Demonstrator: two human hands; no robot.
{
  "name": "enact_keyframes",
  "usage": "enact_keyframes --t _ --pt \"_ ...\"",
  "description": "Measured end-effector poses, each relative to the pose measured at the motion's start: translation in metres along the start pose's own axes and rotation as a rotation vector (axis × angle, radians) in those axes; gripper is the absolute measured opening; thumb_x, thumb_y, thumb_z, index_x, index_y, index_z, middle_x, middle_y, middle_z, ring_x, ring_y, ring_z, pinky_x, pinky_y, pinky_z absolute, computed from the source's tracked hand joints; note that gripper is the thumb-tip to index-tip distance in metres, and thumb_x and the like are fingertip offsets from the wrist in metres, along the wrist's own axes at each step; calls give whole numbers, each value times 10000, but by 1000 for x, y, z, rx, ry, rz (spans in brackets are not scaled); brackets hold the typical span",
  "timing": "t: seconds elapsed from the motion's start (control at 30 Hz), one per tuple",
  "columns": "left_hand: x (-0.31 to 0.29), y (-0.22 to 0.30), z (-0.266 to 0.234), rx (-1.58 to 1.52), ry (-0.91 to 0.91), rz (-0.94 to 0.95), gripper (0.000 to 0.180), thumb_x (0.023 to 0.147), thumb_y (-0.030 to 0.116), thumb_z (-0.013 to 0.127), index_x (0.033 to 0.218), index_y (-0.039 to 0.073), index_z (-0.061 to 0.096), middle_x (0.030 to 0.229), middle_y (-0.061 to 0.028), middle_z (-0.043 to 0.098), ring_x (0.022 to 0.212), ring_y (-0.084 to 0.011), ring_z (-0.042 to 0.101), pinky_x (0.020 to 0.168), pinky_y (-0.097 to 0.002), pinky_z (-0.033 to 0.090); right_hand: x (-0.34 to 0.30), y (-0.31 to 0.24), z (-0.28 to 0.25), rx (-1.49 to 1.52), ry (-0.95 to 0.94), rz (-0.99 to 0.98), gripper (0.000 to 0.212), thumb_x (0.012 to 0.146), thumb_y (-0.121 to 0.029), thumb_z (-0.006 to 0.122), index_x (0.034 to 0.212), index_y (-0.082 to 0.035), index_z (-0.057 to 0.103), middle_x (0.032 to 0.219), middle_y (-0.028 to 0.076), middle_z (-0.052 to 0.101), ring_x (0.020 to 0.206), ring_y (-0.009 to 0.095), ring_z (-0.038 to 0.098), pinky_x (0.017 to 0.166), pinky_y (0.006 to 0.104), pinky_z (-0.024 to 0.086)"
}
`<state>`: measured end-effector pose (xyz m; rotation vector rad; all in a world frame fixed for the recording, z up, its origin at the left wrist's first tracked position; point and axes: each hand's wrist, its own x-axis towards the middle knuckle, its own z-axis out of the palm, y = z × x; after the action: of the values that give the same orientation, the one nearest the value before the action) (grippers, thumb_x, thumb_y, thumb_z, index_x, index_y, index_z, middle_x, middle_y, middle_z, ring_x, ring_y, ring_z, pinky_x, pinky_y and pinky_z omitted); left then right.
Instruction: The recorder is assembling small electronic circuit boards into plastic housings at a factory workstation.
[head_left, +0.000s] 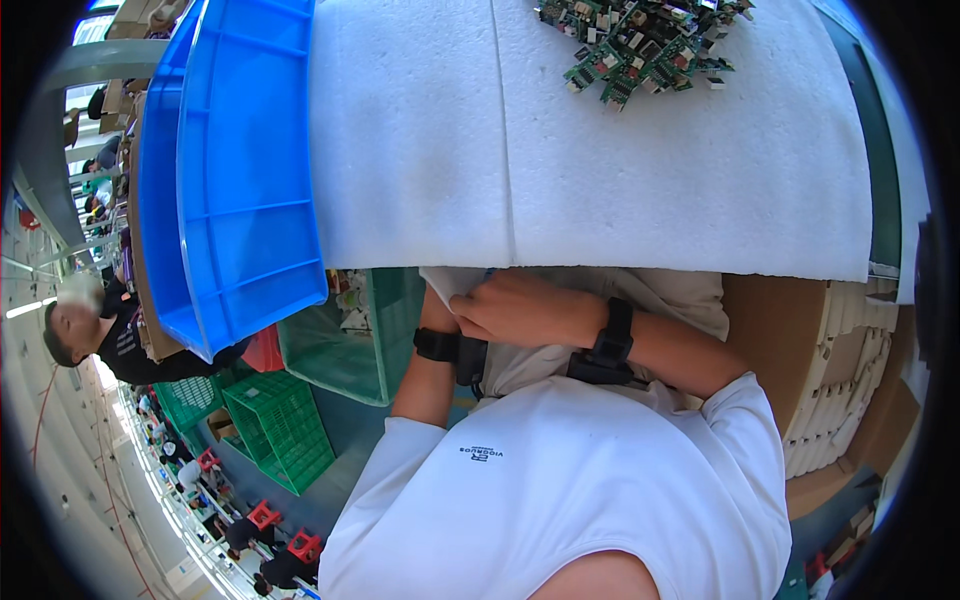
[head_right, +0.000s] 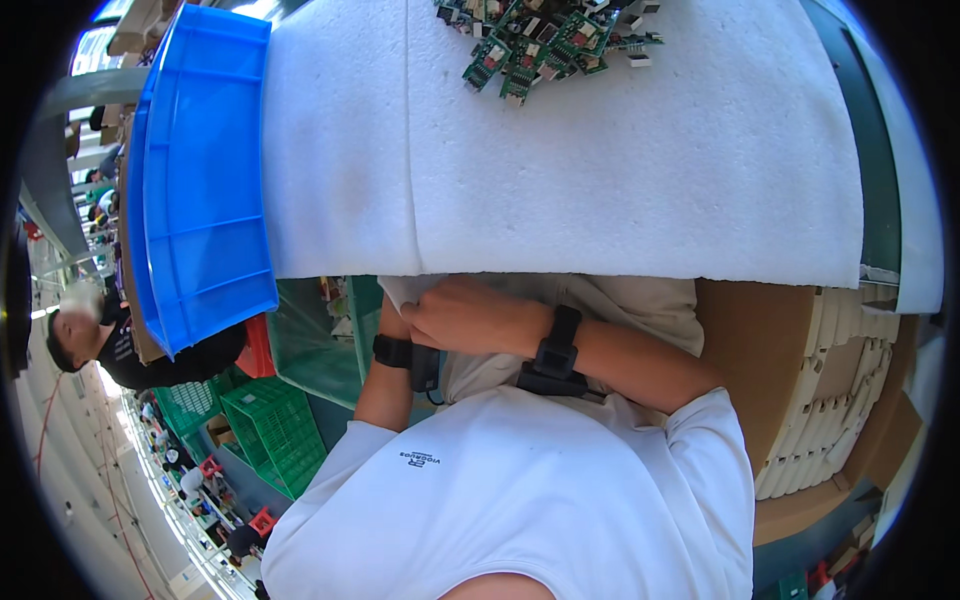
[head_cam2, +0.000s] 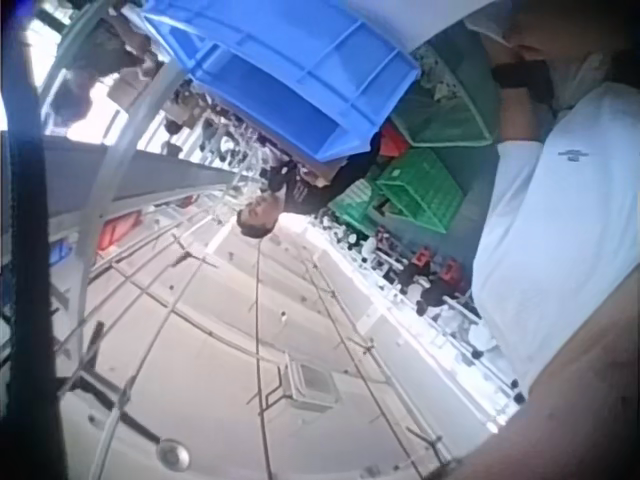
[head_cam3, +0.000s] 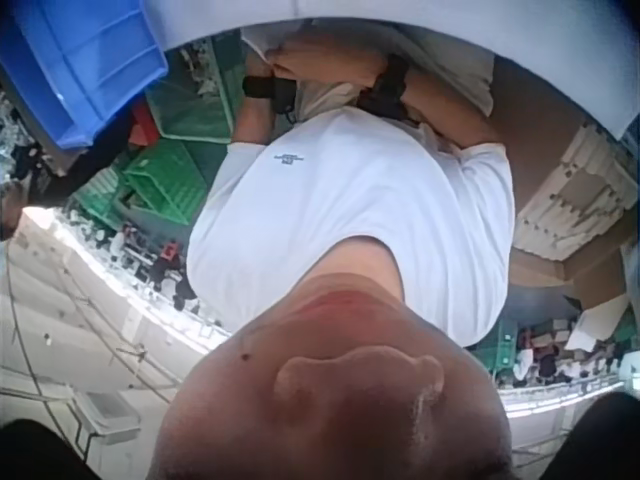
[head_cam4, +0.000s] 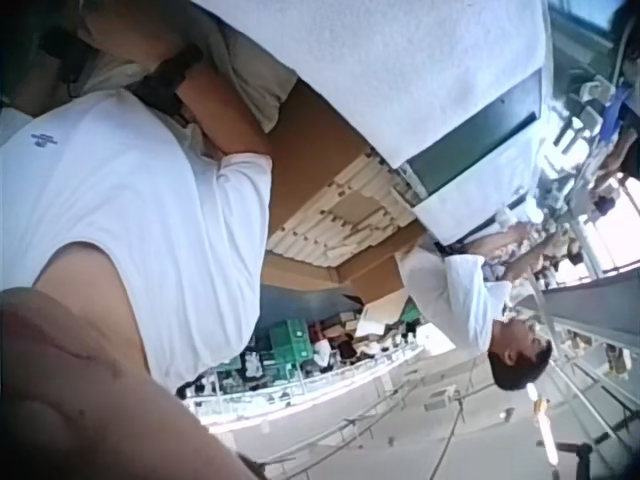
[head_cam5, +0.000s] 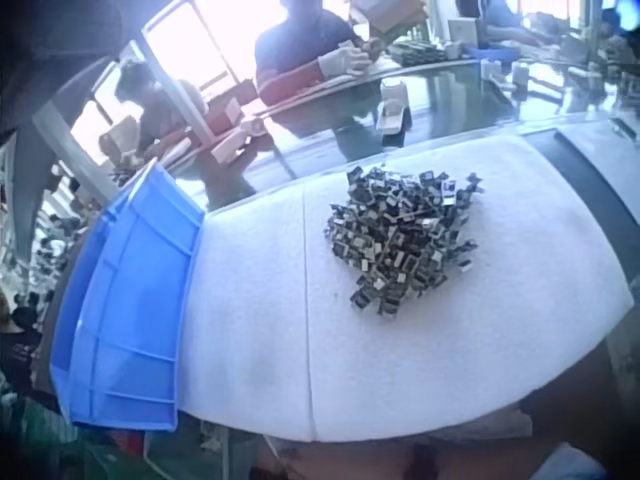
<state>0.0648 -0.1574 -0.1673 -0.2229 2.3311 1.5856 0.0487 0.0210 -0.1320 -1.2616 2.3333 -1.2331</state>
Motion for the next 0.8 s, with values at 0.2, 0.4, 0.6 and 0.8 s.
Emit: enact_keyframes --t 0.2,0.4,0.6,0.8 --pt "1 -8 2 -124 -18 37 339 1018 167 544 1295 -27 539 1197 -143 625 1033 -212 614 876 -361 521 0 -2 -3 71 -53 20 239 975 -231 584 890 -8 585 703 173 642 629 361 652 558 457 513" --pt "-5 -18 -1 -245 -41 69 343 1017 177 552 1288 -31 541 1183 -145 626 1012 -209 619 862 -361 525 -3 2 -3 143 -46 62 248 979 -248 585 905 -11 590 715 172 647 651 364 659 576 464 514" --pt "36 -21 9 -360 -27 93 347 1016 187 559 1282 -36 543 1170 -146 628 991 -206 624 847 -360 529 -3 -4 -11 294 -46 217 313 1019 -320 560 940 -22 612 734 175 649 667 346 651 604 451 502" --pt "8 -26 -1 -286 31 -97 396 1010 216 582 1312 -34 522 1147 -144 628 930 -189 631 795 -343 537 -4 4 -25 522 -39 348 466 1047 -409 524 884 6 659 705 140 643 662 261 632 642 380 503"
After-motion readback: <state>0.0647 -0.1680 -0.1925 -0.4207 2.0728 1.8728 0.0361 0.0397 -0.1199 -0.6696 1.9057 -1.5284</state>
